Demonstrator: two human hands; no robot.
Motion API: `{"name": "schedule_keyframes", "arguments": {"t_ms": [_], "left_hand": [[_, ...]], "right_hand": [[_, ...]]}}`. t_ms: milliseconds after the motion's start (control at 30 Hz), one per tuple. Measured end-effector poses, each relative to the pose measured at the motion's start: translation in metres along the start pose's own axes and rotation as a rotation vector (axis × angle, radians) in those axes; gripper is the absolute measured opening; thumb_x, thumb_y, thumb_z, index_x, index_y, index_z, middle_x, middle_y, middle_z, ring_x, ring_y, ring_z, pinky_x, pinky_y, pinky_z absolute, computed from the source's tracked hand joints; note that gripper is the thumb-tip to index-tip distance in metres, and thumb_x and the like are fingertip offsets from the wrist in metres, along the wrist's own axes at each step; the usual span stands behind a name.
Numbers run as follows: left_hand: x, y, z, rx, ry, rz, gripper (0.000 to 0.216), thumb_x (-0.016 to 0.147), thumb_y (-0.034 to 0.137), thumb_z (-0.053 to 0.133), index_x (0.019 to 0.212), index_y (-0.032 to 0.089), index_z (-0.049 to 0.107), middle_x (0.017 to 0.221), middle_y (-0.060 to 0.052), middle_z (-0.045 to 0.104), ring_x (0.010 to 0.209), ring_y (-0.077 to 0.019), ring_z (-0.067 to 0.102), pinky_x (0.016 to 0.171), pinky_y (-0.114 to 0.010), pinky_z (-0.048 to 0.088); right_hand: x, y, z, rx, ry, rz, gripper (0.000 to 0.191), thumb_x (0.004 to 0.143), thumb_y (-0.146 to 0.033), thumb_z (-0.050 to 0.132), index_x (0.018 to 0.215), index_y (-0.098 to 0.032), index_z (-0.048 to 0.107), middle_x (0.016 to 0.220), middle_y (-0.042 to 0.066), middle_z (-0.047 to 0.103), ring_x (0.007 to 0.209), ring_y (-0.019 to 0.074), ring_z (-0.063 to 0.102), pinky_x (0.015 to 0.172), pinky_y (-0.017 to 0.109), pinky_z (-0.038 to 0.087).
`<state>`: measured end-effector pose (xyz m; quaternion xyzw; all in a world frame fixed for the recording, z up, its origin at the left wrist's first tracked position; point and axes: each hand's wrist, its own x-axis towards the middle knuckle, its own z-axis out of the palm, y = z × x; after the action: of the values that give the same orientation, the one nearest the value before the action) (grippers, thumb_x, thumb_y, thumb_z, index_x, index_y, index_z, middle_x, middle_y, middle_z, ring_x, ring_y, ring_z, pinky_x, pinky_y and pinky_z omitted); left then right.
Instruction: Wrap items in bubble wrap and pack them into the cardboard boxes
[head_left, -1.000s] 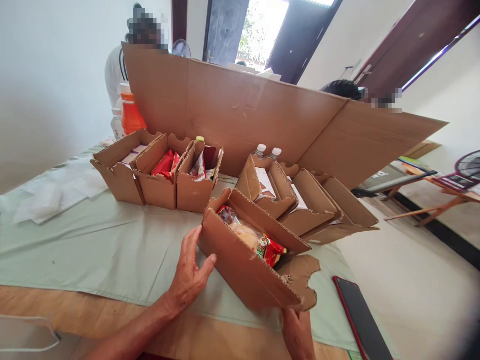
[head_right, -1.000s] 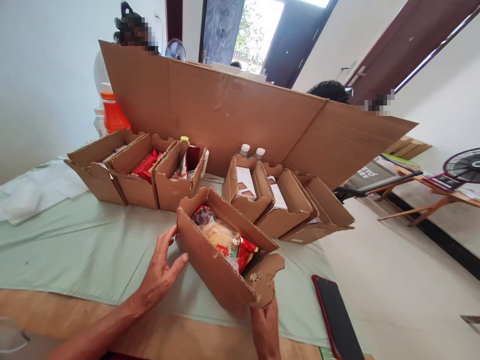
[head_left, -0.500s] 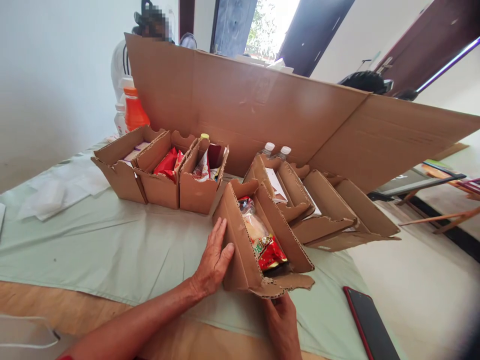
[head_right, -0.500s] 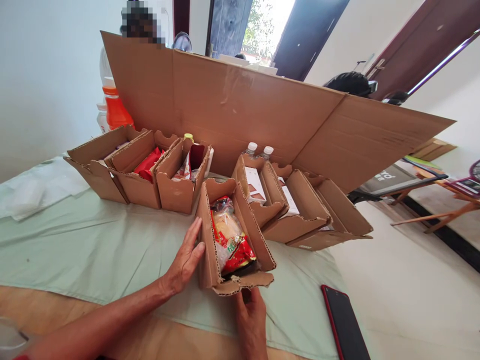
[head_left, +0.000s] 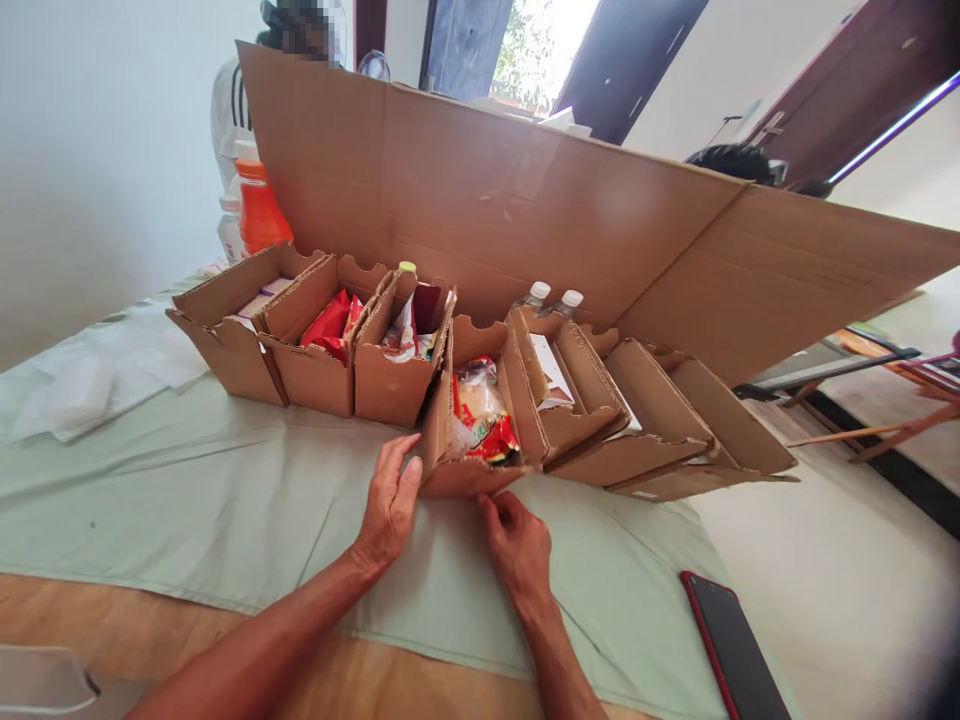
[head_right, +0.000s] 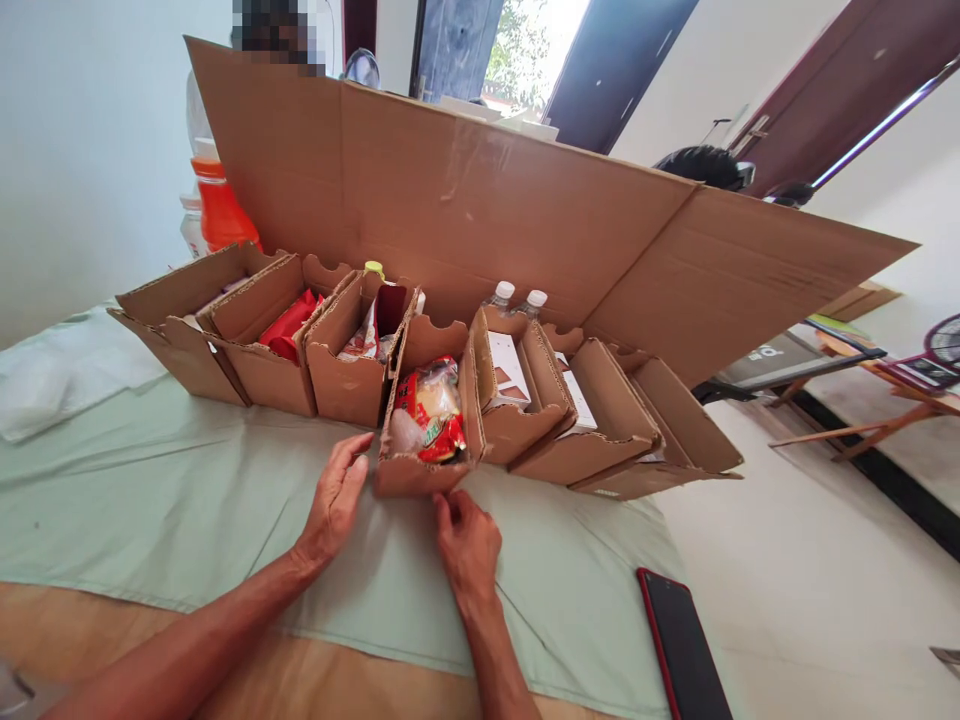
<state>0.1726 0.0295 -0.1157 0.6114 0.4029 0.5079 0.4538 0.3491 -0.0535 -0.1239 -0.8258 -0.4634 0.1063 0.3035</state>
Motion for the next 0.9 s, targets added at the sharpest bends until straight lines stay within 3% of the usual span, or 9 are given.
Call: {"name": "schedule_keyframes", "arguments": {"t_ms": [67,167,267,367,533,733,900], "left_hand": [[-0.001,0.003,-0.004,0.013,0.073,0.027,0.031,0.098,0.034,0.048,0.122,0.02,0.062,0.114,-0.009,0.064,0.11,-0.0218,0.061,0.1,-0.038,0.048],[-0.003,0.007,-0.006,0.05,0.014,0.017,0.023,0.094,0.029,0.051,0.109,0.02,0.065,0.097,-0.005,0.065,0.095,-0.0189,0.063,0.086,-0.032,0.052],[0.0,0.008,-0.001,0.099,-0.153,-0.016,0.024,0.088,0.025,0.053,0.106,0.02,0.069,0.102,-0.007,0.068,0.096,-0.0201,0.065,0.069,-0.027,0.052],[0.009,0.005,0.008,0.136,-0.252,-0.039,0.035,0.084,0.023,0.056,0.116,0.019,0.069,0.111,-0.009,0.07,0.103,-0.0227,0.067,0.058,-0.024,0.049],[0.036,-0.005,0.022,0.183,-0.263,-0.05,0.043,0.083,0.023,0.057,0.125,0.018,0.065,0.122,-0.012,0.069,0.109,-0.024,0.067,0.068,-0.028,0.053],[0.05,-0.022,0.037,0.221,-0.293,-0.056,0.038,0.079,0.019,0.06,0.117,0.018,0.068,0.113,-0.011,0.072,0.104,-0.0242,0.068,0.077,-0.032,0.055],[0.041,-0.031,0.031,0.245,-0.325,-0.048,0.03,0.079,0.018,0.057,0.105,0.018,0.072,0.105,-0.008,0.073,0.097,-0.0219,0.068,0.066,-0.026,0.051]], "right_hand": [[0.019,-0.001,0.008,-0.022,0.028,0.011,0.041,0.089,-0.053,0.046,0.065,-0.024,0.062,0.058,0.005,0.067,0.054,0.0204,0.059,0.053,0.029,0.029],[0.035,0.002,0.019,-0.025,0.05,0.001,0.042,0.091,-0.052,0.044,0.066,-0.024,0.063,0.057,0.005,0.065,0.053,0.0205,0.056,0.054,0.03,0.026],[0.034,0.008,0.023,0.007,0.051,-0.044,0.041,0.091,-0.052,0.043,0.073,-0.023,0.066,0.064,0.006,0.069,0.059,0.021,0.059,0.058,0.029,0.032],[0.028,0.013,0.023,0.049,0.046,-0.092,0.041,0.091,-0.051,0.042,0.079,-0.023,0.069,0.073,0.006,0.073,0.067,0.0212,0.062,0.065,0.03,0.039],[0.027,0.017,0.024,0.101,0.059,-0.125,0.04,0.092,-0.051,0.044,0.077,-0.023,0.069,0.074,0.005,0.073,0.068,0.0204,0.061,0.068,0.03,0.04],[0.027,0.017,0.026,0.154,0.089,-0.117,0.036,0.091,-0.049,0.049,0.074,-0.024,0.068,0.071,0.005,0.072,0.067,0.0205,0.06,0.069,0.03,0.041],[0.028,0.022,0.022,0.247,0.11,-0.095,0.034,0.09,-0.048,0.051,0.076,-0.022,0.068,0.074,0.005,0.073,0.067,0.0195,0.063,0.068,0.029,0.046]]}}
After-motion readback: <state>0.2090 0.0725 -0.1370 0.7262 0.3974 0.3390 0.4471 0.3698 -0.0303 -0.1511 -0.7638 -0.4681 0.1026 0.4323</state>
